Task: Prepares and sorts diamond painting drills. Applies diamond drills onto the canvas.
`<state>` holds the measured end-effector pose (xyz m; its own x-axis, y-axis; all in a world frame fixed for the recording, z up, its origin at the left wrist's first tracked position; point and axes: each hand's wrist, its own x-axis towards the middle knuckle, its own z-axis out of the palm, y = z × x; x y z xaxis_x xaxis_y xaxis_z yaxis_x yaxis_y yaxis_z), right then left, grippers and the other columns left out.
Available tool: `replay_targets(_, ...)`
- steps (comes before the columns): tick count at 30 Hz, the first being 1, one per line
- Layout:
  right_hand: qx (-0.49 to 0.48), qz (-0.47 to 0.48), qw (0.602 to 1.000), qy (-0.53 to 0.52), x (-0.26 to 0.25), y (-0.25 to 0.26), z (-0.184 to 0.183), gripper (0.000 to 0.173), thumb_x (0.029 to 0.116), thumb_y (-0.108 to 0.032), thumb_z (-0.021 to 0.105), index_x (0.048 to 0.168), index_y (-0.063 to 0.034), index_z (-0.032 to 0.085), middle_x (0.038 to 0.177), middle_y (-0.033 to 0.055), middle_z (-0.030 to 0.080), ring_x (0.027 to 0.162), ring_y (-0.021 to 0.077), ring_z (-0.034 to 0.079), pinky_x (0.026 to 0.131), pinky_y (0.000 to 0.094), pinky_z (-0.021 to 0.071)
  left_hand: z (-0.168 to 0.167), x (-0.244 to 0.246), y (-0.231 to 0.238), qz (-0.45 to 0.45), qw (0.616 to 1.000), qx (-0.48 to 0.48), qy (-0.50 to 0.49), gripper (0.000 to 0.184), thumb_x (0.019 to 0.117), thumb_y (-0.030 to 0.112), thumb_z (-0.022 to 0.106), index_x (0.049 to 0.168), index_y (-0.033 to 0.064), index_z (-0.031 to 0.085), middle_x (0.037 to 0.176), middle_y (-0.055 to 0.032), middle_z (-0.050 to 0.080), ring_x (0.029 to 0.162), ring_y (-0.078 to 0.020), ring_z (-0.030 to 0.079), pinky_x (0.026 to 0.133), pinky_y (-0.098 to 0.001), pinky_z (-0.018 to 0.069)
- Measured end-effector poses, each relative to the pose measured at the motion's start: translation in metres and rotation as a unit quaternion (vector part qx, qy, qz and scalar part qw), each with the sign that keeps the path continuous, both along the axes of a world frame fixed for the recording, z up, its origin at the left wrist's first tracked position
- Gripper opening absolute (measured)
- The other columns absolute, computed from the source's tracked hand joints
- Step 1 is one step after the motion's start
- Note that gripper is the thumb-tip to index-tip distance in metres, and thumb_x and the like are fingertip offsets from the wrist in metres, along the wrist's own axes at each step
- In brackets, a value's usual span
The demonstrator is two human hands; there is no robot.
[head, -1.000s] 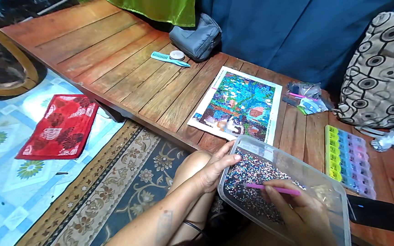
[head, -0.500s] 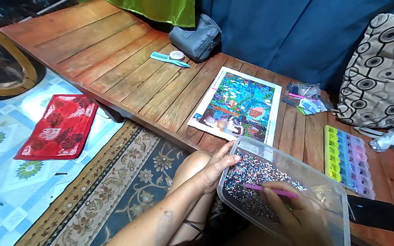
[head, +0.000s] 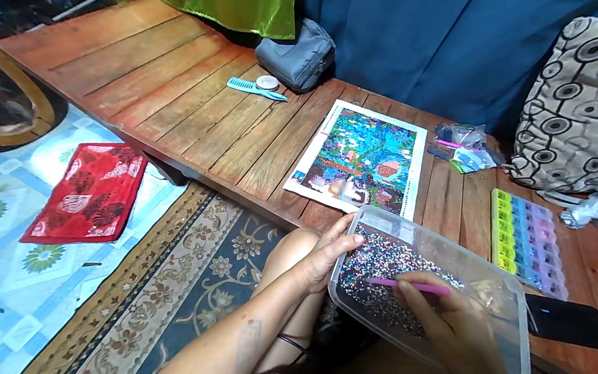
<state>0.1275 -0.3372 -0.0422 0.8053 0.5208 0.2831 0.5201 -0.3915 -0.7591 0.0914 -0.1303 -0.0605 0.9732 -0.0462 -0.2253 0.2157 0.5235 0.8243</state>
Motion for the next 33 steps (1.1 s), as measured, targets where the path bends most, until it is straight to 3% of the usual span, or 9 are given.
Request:
replay_targets(8, 0.045, 0.014, 0.997, 0.066, 0.000, 0.002, -0.005, 0.020, 0.0974, -0.019, 0.059, 0.094, -0.0047, 0.073, 0.076, -0.0040, 0.071, 0.066, -0.0023, 0.067, 0.062, 0.0145, 0.0570, 0.002, -0.002, 0.001, -0.001, 1.000, -0.007, -0.010, 0.070, 0.0840, 0.037, 0.067, 0.148, 0.0284, 0.041, 0.112, 0.0062, 0.065, 0.088, -0.0010, 0.065, 0.074, -0.0201, 0.0555)
replay_targets(13, 0.068, -0.003, 0.992, 0.105, -0.003, 0.001, 0.004, 0.016, 0.0968, -0.010, 0.058, 0.096, -0.0004, 0.071, 0.079, -0.0034, 0.072, 0.070, -0.0007, 0.069, 0.066, 0.0164, 0.0597, 0.000, -0.001, 0.001, -0.005, 1.000, -0.008, -0.009, 0.070, 0.0836, 0.037, 0.067, 0.148, 0.0280, 0.041, 0.111, 0.0061, 0.065, 0.088, -0.0014, 0.065, 0.075, -0.0206, 0.0558)
replay_targets(24, 0.130, -0.019, 0.975, 0.179, 0.000, -0.003, 0.022, 0.014, 0.0957, 0.001, 0.054, 0.098, -0.0006, 0.067, 0.080, -0.0049, 0.074, 0.070, 0.0029, 0.071, 0.066, 0.0206, 0.0619, 0.002, 0.001, 0.001, 0.000, 1.000, -0.012, -0.005, 0.068, 0.0848, 0.036, 0.065, 0.147, 0.0265, 0.039, 0.113, 0.0058, 0.066, 0.093, -0.0022, 0.066, 0.081, -0.0220, 0.0564)
replay_targets(29, 0.211, 0.002, 0.952, 0.223, 0.020, -0.009, 0.046, 0.022, 0.0997, 0.005, 0.046, 0.103, -0.0059, 0.065, 0.083, -0.0024, 0.077, 0.071, 0.0098, 0.074, 0.068, 0.0278, 0.0641, -0.006, 0.006, 0.002, -0.009, 1.000, -0.006, -0.017, 0.080, 0.0821, 0.039, 0.066, 0.150, 0.0150, 0.032, 0.120, 0.0018, 0.062, 0.102, -0.0042, 0.064, 0.087, -0.0242, 0.0549)
replay_targets(33, 0.249, -0.003, 0.937, 0.246, 0.047, -0.005, 0.063, 0.027, 0.1029, 0.004, 0.040, 0.101, -0.0081, 0.065, 0.081, -0.0011, 0.077, 0.069, 0.0104, 0.074, 0.067, 0.0265, 0.0633, -0.019, 0.000, 0.004, -0.014, 0.998, 0.007, -0.067, 0.089, 0.0853, 0.046, 0.068, 0.152, 0.0040, 0.028, 0.127, -0.0004, 0.059, 0.106, -0.0036, 0.062, 0.092, -0.0253, 0.0524)
